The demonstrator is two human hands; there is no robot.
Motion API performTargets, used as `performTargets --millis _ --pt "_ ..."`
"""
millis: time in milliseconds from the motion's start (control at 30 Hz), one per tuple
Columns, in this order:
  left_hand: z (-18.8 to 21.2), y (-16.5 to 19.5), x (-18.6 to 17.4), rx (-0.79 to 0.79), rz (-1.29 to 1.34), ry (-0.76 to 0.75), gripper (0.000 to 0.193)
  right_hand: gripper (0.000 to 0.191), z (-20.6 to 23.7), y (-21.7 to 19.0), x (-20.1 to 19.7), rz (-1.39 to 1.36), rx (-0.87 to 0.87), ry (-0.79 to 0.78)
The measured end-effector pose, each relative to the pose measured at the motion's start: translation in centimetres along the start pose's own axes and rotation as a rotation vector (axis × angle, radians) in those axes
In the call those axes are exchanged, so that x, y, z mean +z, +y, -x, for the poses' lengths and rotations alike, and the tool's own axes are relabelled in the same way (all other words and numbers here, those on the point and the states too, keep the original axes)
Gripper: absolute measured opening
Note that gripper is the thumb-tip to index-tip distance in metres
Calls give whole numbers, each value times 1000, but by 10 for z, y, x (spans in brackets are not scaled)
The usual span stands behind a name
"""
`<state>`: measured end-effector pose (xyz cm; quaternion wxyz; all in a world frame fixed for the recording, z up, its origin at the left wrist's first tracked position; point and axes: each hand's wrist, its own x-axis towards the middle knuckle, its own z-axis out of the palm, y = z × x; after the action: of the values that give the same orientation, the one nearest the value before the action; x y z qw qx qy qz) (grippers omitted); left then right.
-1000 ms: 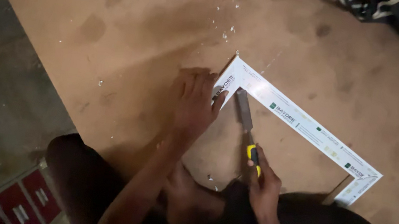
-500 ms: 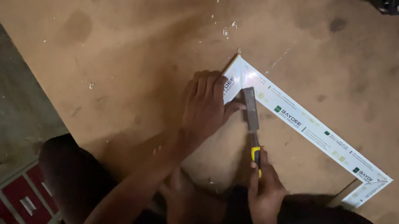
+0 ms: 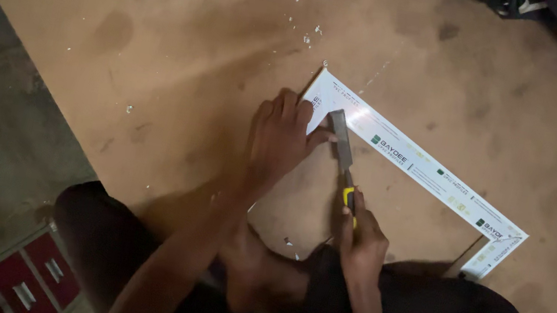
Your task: The person sits cross-legged on the floor and files the cut ends and corners of a white plastic window frame profile with a hand file, repositioning the frame to reach different spots. At the end they lift the frame up off the work board.
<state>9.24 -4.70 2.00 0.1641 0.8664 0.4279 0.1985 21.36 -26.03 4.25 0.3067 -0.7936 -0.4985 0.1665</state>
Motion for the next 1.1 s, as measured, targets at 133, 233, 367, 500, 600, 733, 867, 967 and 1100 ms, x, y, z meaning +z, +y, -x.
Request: performTargets --millis 133,233,367,500,600,733,867,967,1100 --pt "0 -1 -2 37 -31 17 58 40 -3 -3 -1 42 148 -62" --pt "0 -2 -2 58 -82 82 59 39 -5 -8 -3 64 99 -45" --pt "2 -4 5 18 -88 12 59 42 -5 -12 -5 50 82 -46" --pt "3 -6 11 28 -60 31 56 41 -6 -13 -6 21 81 -36" --pt "3 -6 10 46 -48 48 57 47 -6 -14 -8 107 -6 -30" --pt "2 -4 6 29 -86 2 57 46 -7 -17 -9 91 -27 -14" --pt "2 -3 8 54 -103 72 60 44 -6 -17 -8 171 19 -17" --pt "3 -5 11 33 -122 60 62 43 -4 -15 -9 212 39 -43" --pt "4 -6 14 16 -89 4 60 48 -4 -13 -10 145 14 -34"
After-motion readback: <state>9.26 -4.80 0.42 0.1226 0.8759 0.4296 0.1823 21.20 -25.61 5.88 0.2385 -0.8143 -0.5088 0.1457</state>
